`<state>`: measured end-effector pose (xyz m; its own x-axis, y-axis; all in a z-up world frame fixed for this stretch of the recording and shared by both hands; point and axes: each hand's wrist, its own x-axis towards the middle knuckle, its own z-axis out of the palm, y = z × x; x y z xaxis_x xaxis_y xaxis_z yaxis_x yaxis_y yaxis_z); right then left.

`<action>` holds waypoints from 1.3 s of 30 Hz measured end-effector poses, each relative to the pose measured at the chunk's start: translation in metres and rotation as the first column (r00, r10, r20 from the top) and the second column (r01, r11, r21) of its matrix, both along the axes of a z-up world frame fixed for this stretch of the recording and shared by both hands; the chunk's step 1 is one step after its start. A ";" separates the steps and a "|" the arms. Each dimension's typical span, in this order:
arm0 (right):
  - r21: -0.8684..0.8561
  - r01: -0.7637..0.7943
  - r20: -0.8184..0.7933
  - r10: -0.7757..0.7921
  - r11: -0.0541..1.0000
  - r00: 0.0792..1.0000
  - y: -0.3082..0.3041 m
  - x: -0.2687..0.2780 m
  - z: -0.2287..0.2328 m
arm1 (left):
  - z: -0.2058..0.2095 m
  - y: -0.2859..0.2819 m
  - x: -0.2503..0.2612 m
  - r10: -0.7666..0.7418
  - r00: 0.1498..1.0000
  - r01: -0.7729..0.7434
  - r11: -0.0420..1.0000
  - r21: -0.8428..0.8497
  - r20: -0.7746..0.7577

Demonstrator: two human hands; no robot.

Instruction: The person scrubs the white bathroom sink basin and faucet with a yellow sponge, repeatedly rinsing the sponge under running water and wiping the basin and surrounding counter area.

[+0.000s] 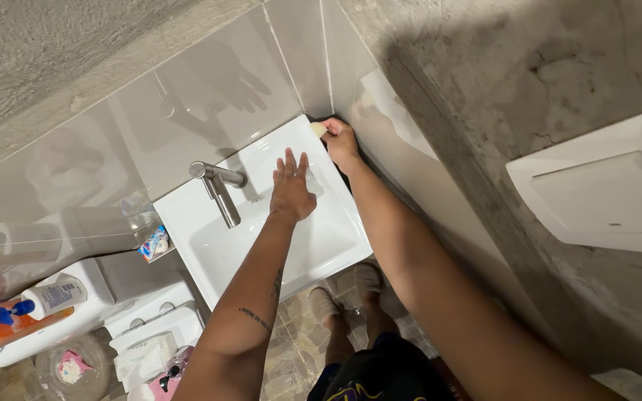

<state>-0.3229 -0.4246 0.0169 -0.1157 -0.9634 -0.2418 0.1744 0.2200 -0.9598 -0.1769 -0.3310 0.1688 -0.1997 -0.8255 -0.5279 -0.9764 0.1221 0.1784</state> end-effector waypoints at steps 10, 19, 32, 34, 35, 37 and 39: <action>-0.028 -0.025 0.063 0.027 0.999 0.998 0.046 -0.014 0.013 | -0.004 0.001 -0.007 0.017 1.000 -0.017 1.000 -0.027 0.002; -0.049 -0.039 0.070 0.042 0.998 0.997 0.079 -0.025 0.012 | -0.017 0.034 -0.028 0.008 0.991 -0.028 0.989 -0.143 -0.135; -0.028 -0.091 0.021 0.092 0.995 0.996 0.133 -0.045 0.002 | -0.025 0.049 -0.031 -0.046 0.989 0.029 0.992 -0.125 -0.137; -0.042 -0.096 0.024 0.097 0.994 0.995 0.140 -0.047 0.002 | -0.022 0.050 -0.031 -0.050 0.993 0.037 0.993 -0.113 -0.111; -0.049 -0.098 0.025 0.099 0.994 0.995 0.144 -0.048 0.002 | -0.020 0.050 -0.031 -0.051 0.993 0.040 0.993 -0.109 -0.104; -0.049 -0.104 0.004 0.104 0.993 0.995 0.152 -0.050 0.002 | -0.017 0.050 -0.033 -0.055 0.995 0.047 0.994 -0.095 -0.084; -0.052 -0.109 -0.011 0.109 0.993 0.994 0.161 -0.053 0.003 | -0.014 0.050 -0.035 -0.058 0.996 0.054 0.996 -0.077 -0.060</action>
